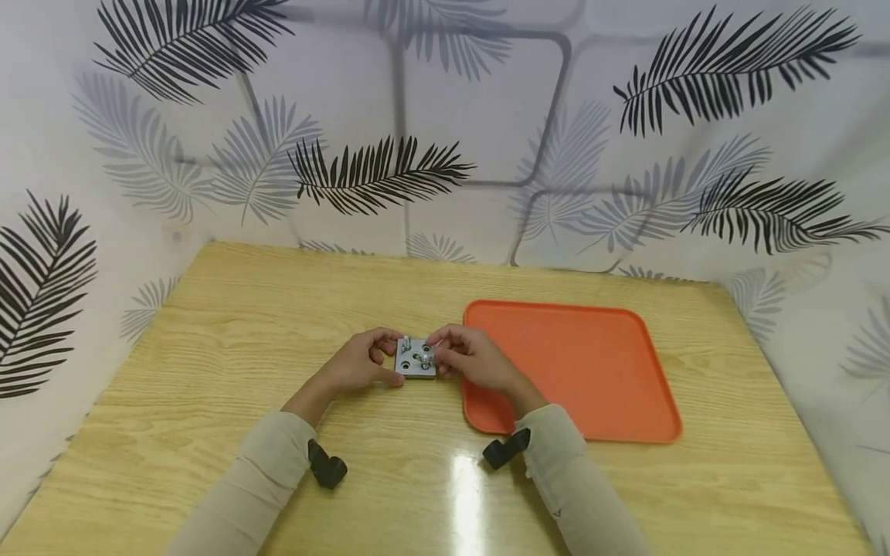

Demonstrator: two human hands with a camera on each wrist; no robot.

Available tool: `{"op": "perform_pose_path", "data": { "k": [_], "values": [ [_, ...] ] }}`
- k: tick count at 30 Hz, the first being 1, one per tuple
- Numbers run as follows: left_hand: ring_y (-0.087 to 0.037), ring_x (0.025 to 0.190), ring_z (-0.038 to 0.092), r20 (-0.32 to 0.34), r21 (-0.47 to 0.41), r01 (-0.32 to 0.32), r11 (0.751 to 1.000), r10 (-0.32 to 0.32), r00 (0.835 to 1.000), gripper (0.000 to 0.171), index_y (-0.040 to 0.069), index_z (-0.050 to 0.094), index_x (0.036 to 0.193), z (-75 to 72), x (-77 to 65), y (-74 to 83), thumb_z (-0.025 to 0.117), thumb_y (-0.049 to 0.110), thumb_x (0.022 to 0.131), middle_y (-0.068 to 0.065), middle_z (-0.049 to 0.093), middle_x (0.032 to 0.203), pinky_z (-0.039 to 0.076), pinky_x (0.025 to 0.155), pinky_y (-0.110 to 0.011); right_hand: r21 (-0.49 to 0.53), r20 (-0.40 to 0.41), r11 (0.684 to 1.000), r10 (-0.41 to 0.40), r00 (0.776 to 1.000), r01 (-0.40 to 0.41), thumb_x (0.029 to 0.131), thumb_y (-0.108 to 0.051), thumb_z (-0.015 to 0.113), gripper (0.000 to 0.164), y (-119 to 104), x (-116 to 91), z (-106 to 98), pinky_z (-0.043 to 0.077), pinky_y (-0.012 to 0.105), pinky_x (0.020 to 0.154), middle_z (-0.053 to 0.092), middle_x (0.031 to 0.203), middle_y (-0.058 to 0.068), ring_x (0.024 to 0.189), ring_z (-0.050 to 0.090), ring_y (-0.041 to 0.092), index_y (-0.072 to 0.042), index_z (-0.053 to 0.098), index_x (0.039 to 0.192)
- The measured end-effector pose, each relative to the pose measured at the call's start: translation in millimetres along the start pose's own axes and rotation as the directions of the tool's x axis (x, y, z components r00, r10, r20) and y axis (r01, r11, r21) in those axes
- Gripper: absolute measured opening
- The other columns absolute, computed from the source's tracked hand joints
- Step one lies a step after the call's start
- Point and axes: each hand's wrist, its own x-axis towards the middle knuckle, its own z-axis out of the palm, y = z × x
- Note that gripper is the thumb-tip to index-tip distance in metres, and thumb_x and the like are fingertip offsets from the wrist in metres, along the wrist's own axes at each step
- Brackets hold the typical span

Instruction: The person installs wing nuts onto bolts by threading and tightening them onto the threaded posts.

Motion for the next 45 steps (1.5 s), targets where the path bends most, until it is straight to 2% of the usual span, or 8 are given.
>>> {"op": "perform_pose_path", "data": {
  "k": [8,13,20,23,27,34,41,45],
  "values": [
    [-0.021,0.092,0.042,-0.006,-0.004,0.014,1.000,-0.014,1.000,0.062,0.006,0.055,0.137,0.3,-1.7,2.2,0.082,0.008,0.081,-0.011,0.056,0.115,0.038,0.080,-0.032,-0.035,0.058,0.999,-0.014,0.998,0.016,0.096,0.001,0.059,0.027,-0.8,0.2,4.1,0.052,0.027,0.065,0.064,0.090,0.020,0.072,0.060,0.021,0.006,0.059,0.123],
    [-0.021,0.091,0.042,-0.005,-0.010,0.011,1.000,-0.011,1.000,0.063,0.006,0.055,0.137,0.5,-1.3,1.8,0.082,0.008,0.080,-0.011,0.056,0.115,0.039,0.079,-0.032,-0.045,0.020,0.999,0.024,0.999,-0.023,0.094,-0.001,0.063,0.023,0.2,1.0,6.6,0.051,0.024,0.064,0.066,0.088,0.013,0.070,0.059,0.015,0.007,0.064,0.116],
    [-0.020,0.090,0.042,-0.006,-0.023,-0.001,1.000,0.001,1.000,0.064,0.006,0.055,0.137,0.8,-1.0,1.2,0.083,0.008,0.079,-0.011,0.056,0.114,0.039,0.078,-0.032,0.025,-0.048,0.996,0.083,0.995,-0.082,0.096,-0.006,0.063,0.019,-1.9,-1.4,2.3,0.050,0.023,0.061,0.066,0.080,0.006,0.066,0.059,0.011,0.010,0.067,0.106],
    [-0.020,0.090,0.042,-0.007,-0.021,-0.001,1.000,0.001,1.000,0.064,0.005,0.055,0.137,0.6,-1.1,1.1,0.083,0.007,0.079,-0.010,0.056,0.113,0.039,0.078,-0.031,0.056,-0.068,0.996,0.068,0.995,-0.064,0.100,-0.006,0.057,0.022,-0.6,-0.8,1.6,0.050,0.022,0.061,0.063,0.079,0.006,0.066,0.057,0.010,0.013,0.066,0.108],
    [-0.021,0.090,0.043,-0.007,-0.011,0.004,1.000,-0.004,1.000,0.063,0.006,0.055,0.137,0.4,-1.2,1.4,0.083,0.008,0.080,-0.011,0.056,0.114,0.039,0.079,-0.032,0.039,-0.056,0.998,0.053,0.997,-0.051,0.101,-0.002,0.054,0.023,1.2,1.1,4.0,0.050,0.020,0.061,0.064,0.082,0.007,0.066,0.057,0.007,0.014,0.065,0.113],
    [-0.021,0.090,0.042,0.000,-0.010,0.014,1.000,-0.014,1.000,0.063,0.006,0.055,0.137,0.4,-1.4,2.2,0.082,0.008,0.080,-0.010,0.056,0.114,0.038,0.079,-0.032,-0.013,-0.023,0.998,0.057,0.998,-0.057,0.097,-0.002,0.059,0.024,-1.5,0.4,8.0,0.051,0.019,0.061,0.067,0.082,0.011,0.065,0.059,0.009,0.010,0.066,0.117],
    [-0.021,0.090,0.042,-0.001,-0.010,0.008,1.000,-0.008,1.000,0.063,0.005,0.054,0.137,0.4,-1.8,2.6,0.082,0.007,0.080,-0.010,0.055,0.113,0.039,0.078,-0.032,-0.023,-0.009,0.999,0.036,0.999,-0.036,0.097,-0.001,0.060,0.026,-3.0,0.0,8.4,0.053,0.023,0.063,0.066,0.083,0.018,0.066,0.061,0.012,0.007,0.064,0.121],
    [-0.021,0.090,0.042,0.001,-0.008,0.006,1.000,-0.006,1.000,0.064,0.005,0.054,0.137,-0.3,-1.2,2.8,0.082,0.008,0.080,-0.010,0.055,0.113,0.039,0.079,-0.032,-0.022,-0.007,0.999,0.039,0.999,-0.039,0.096,-0.002,0.060,0.028,-3.4,0.8,8.4,0.052,0.024,0.061,0.067,0.084,0.016,0.066,0.061,0.012,0.003,0.063,0.124]
  ]
}}
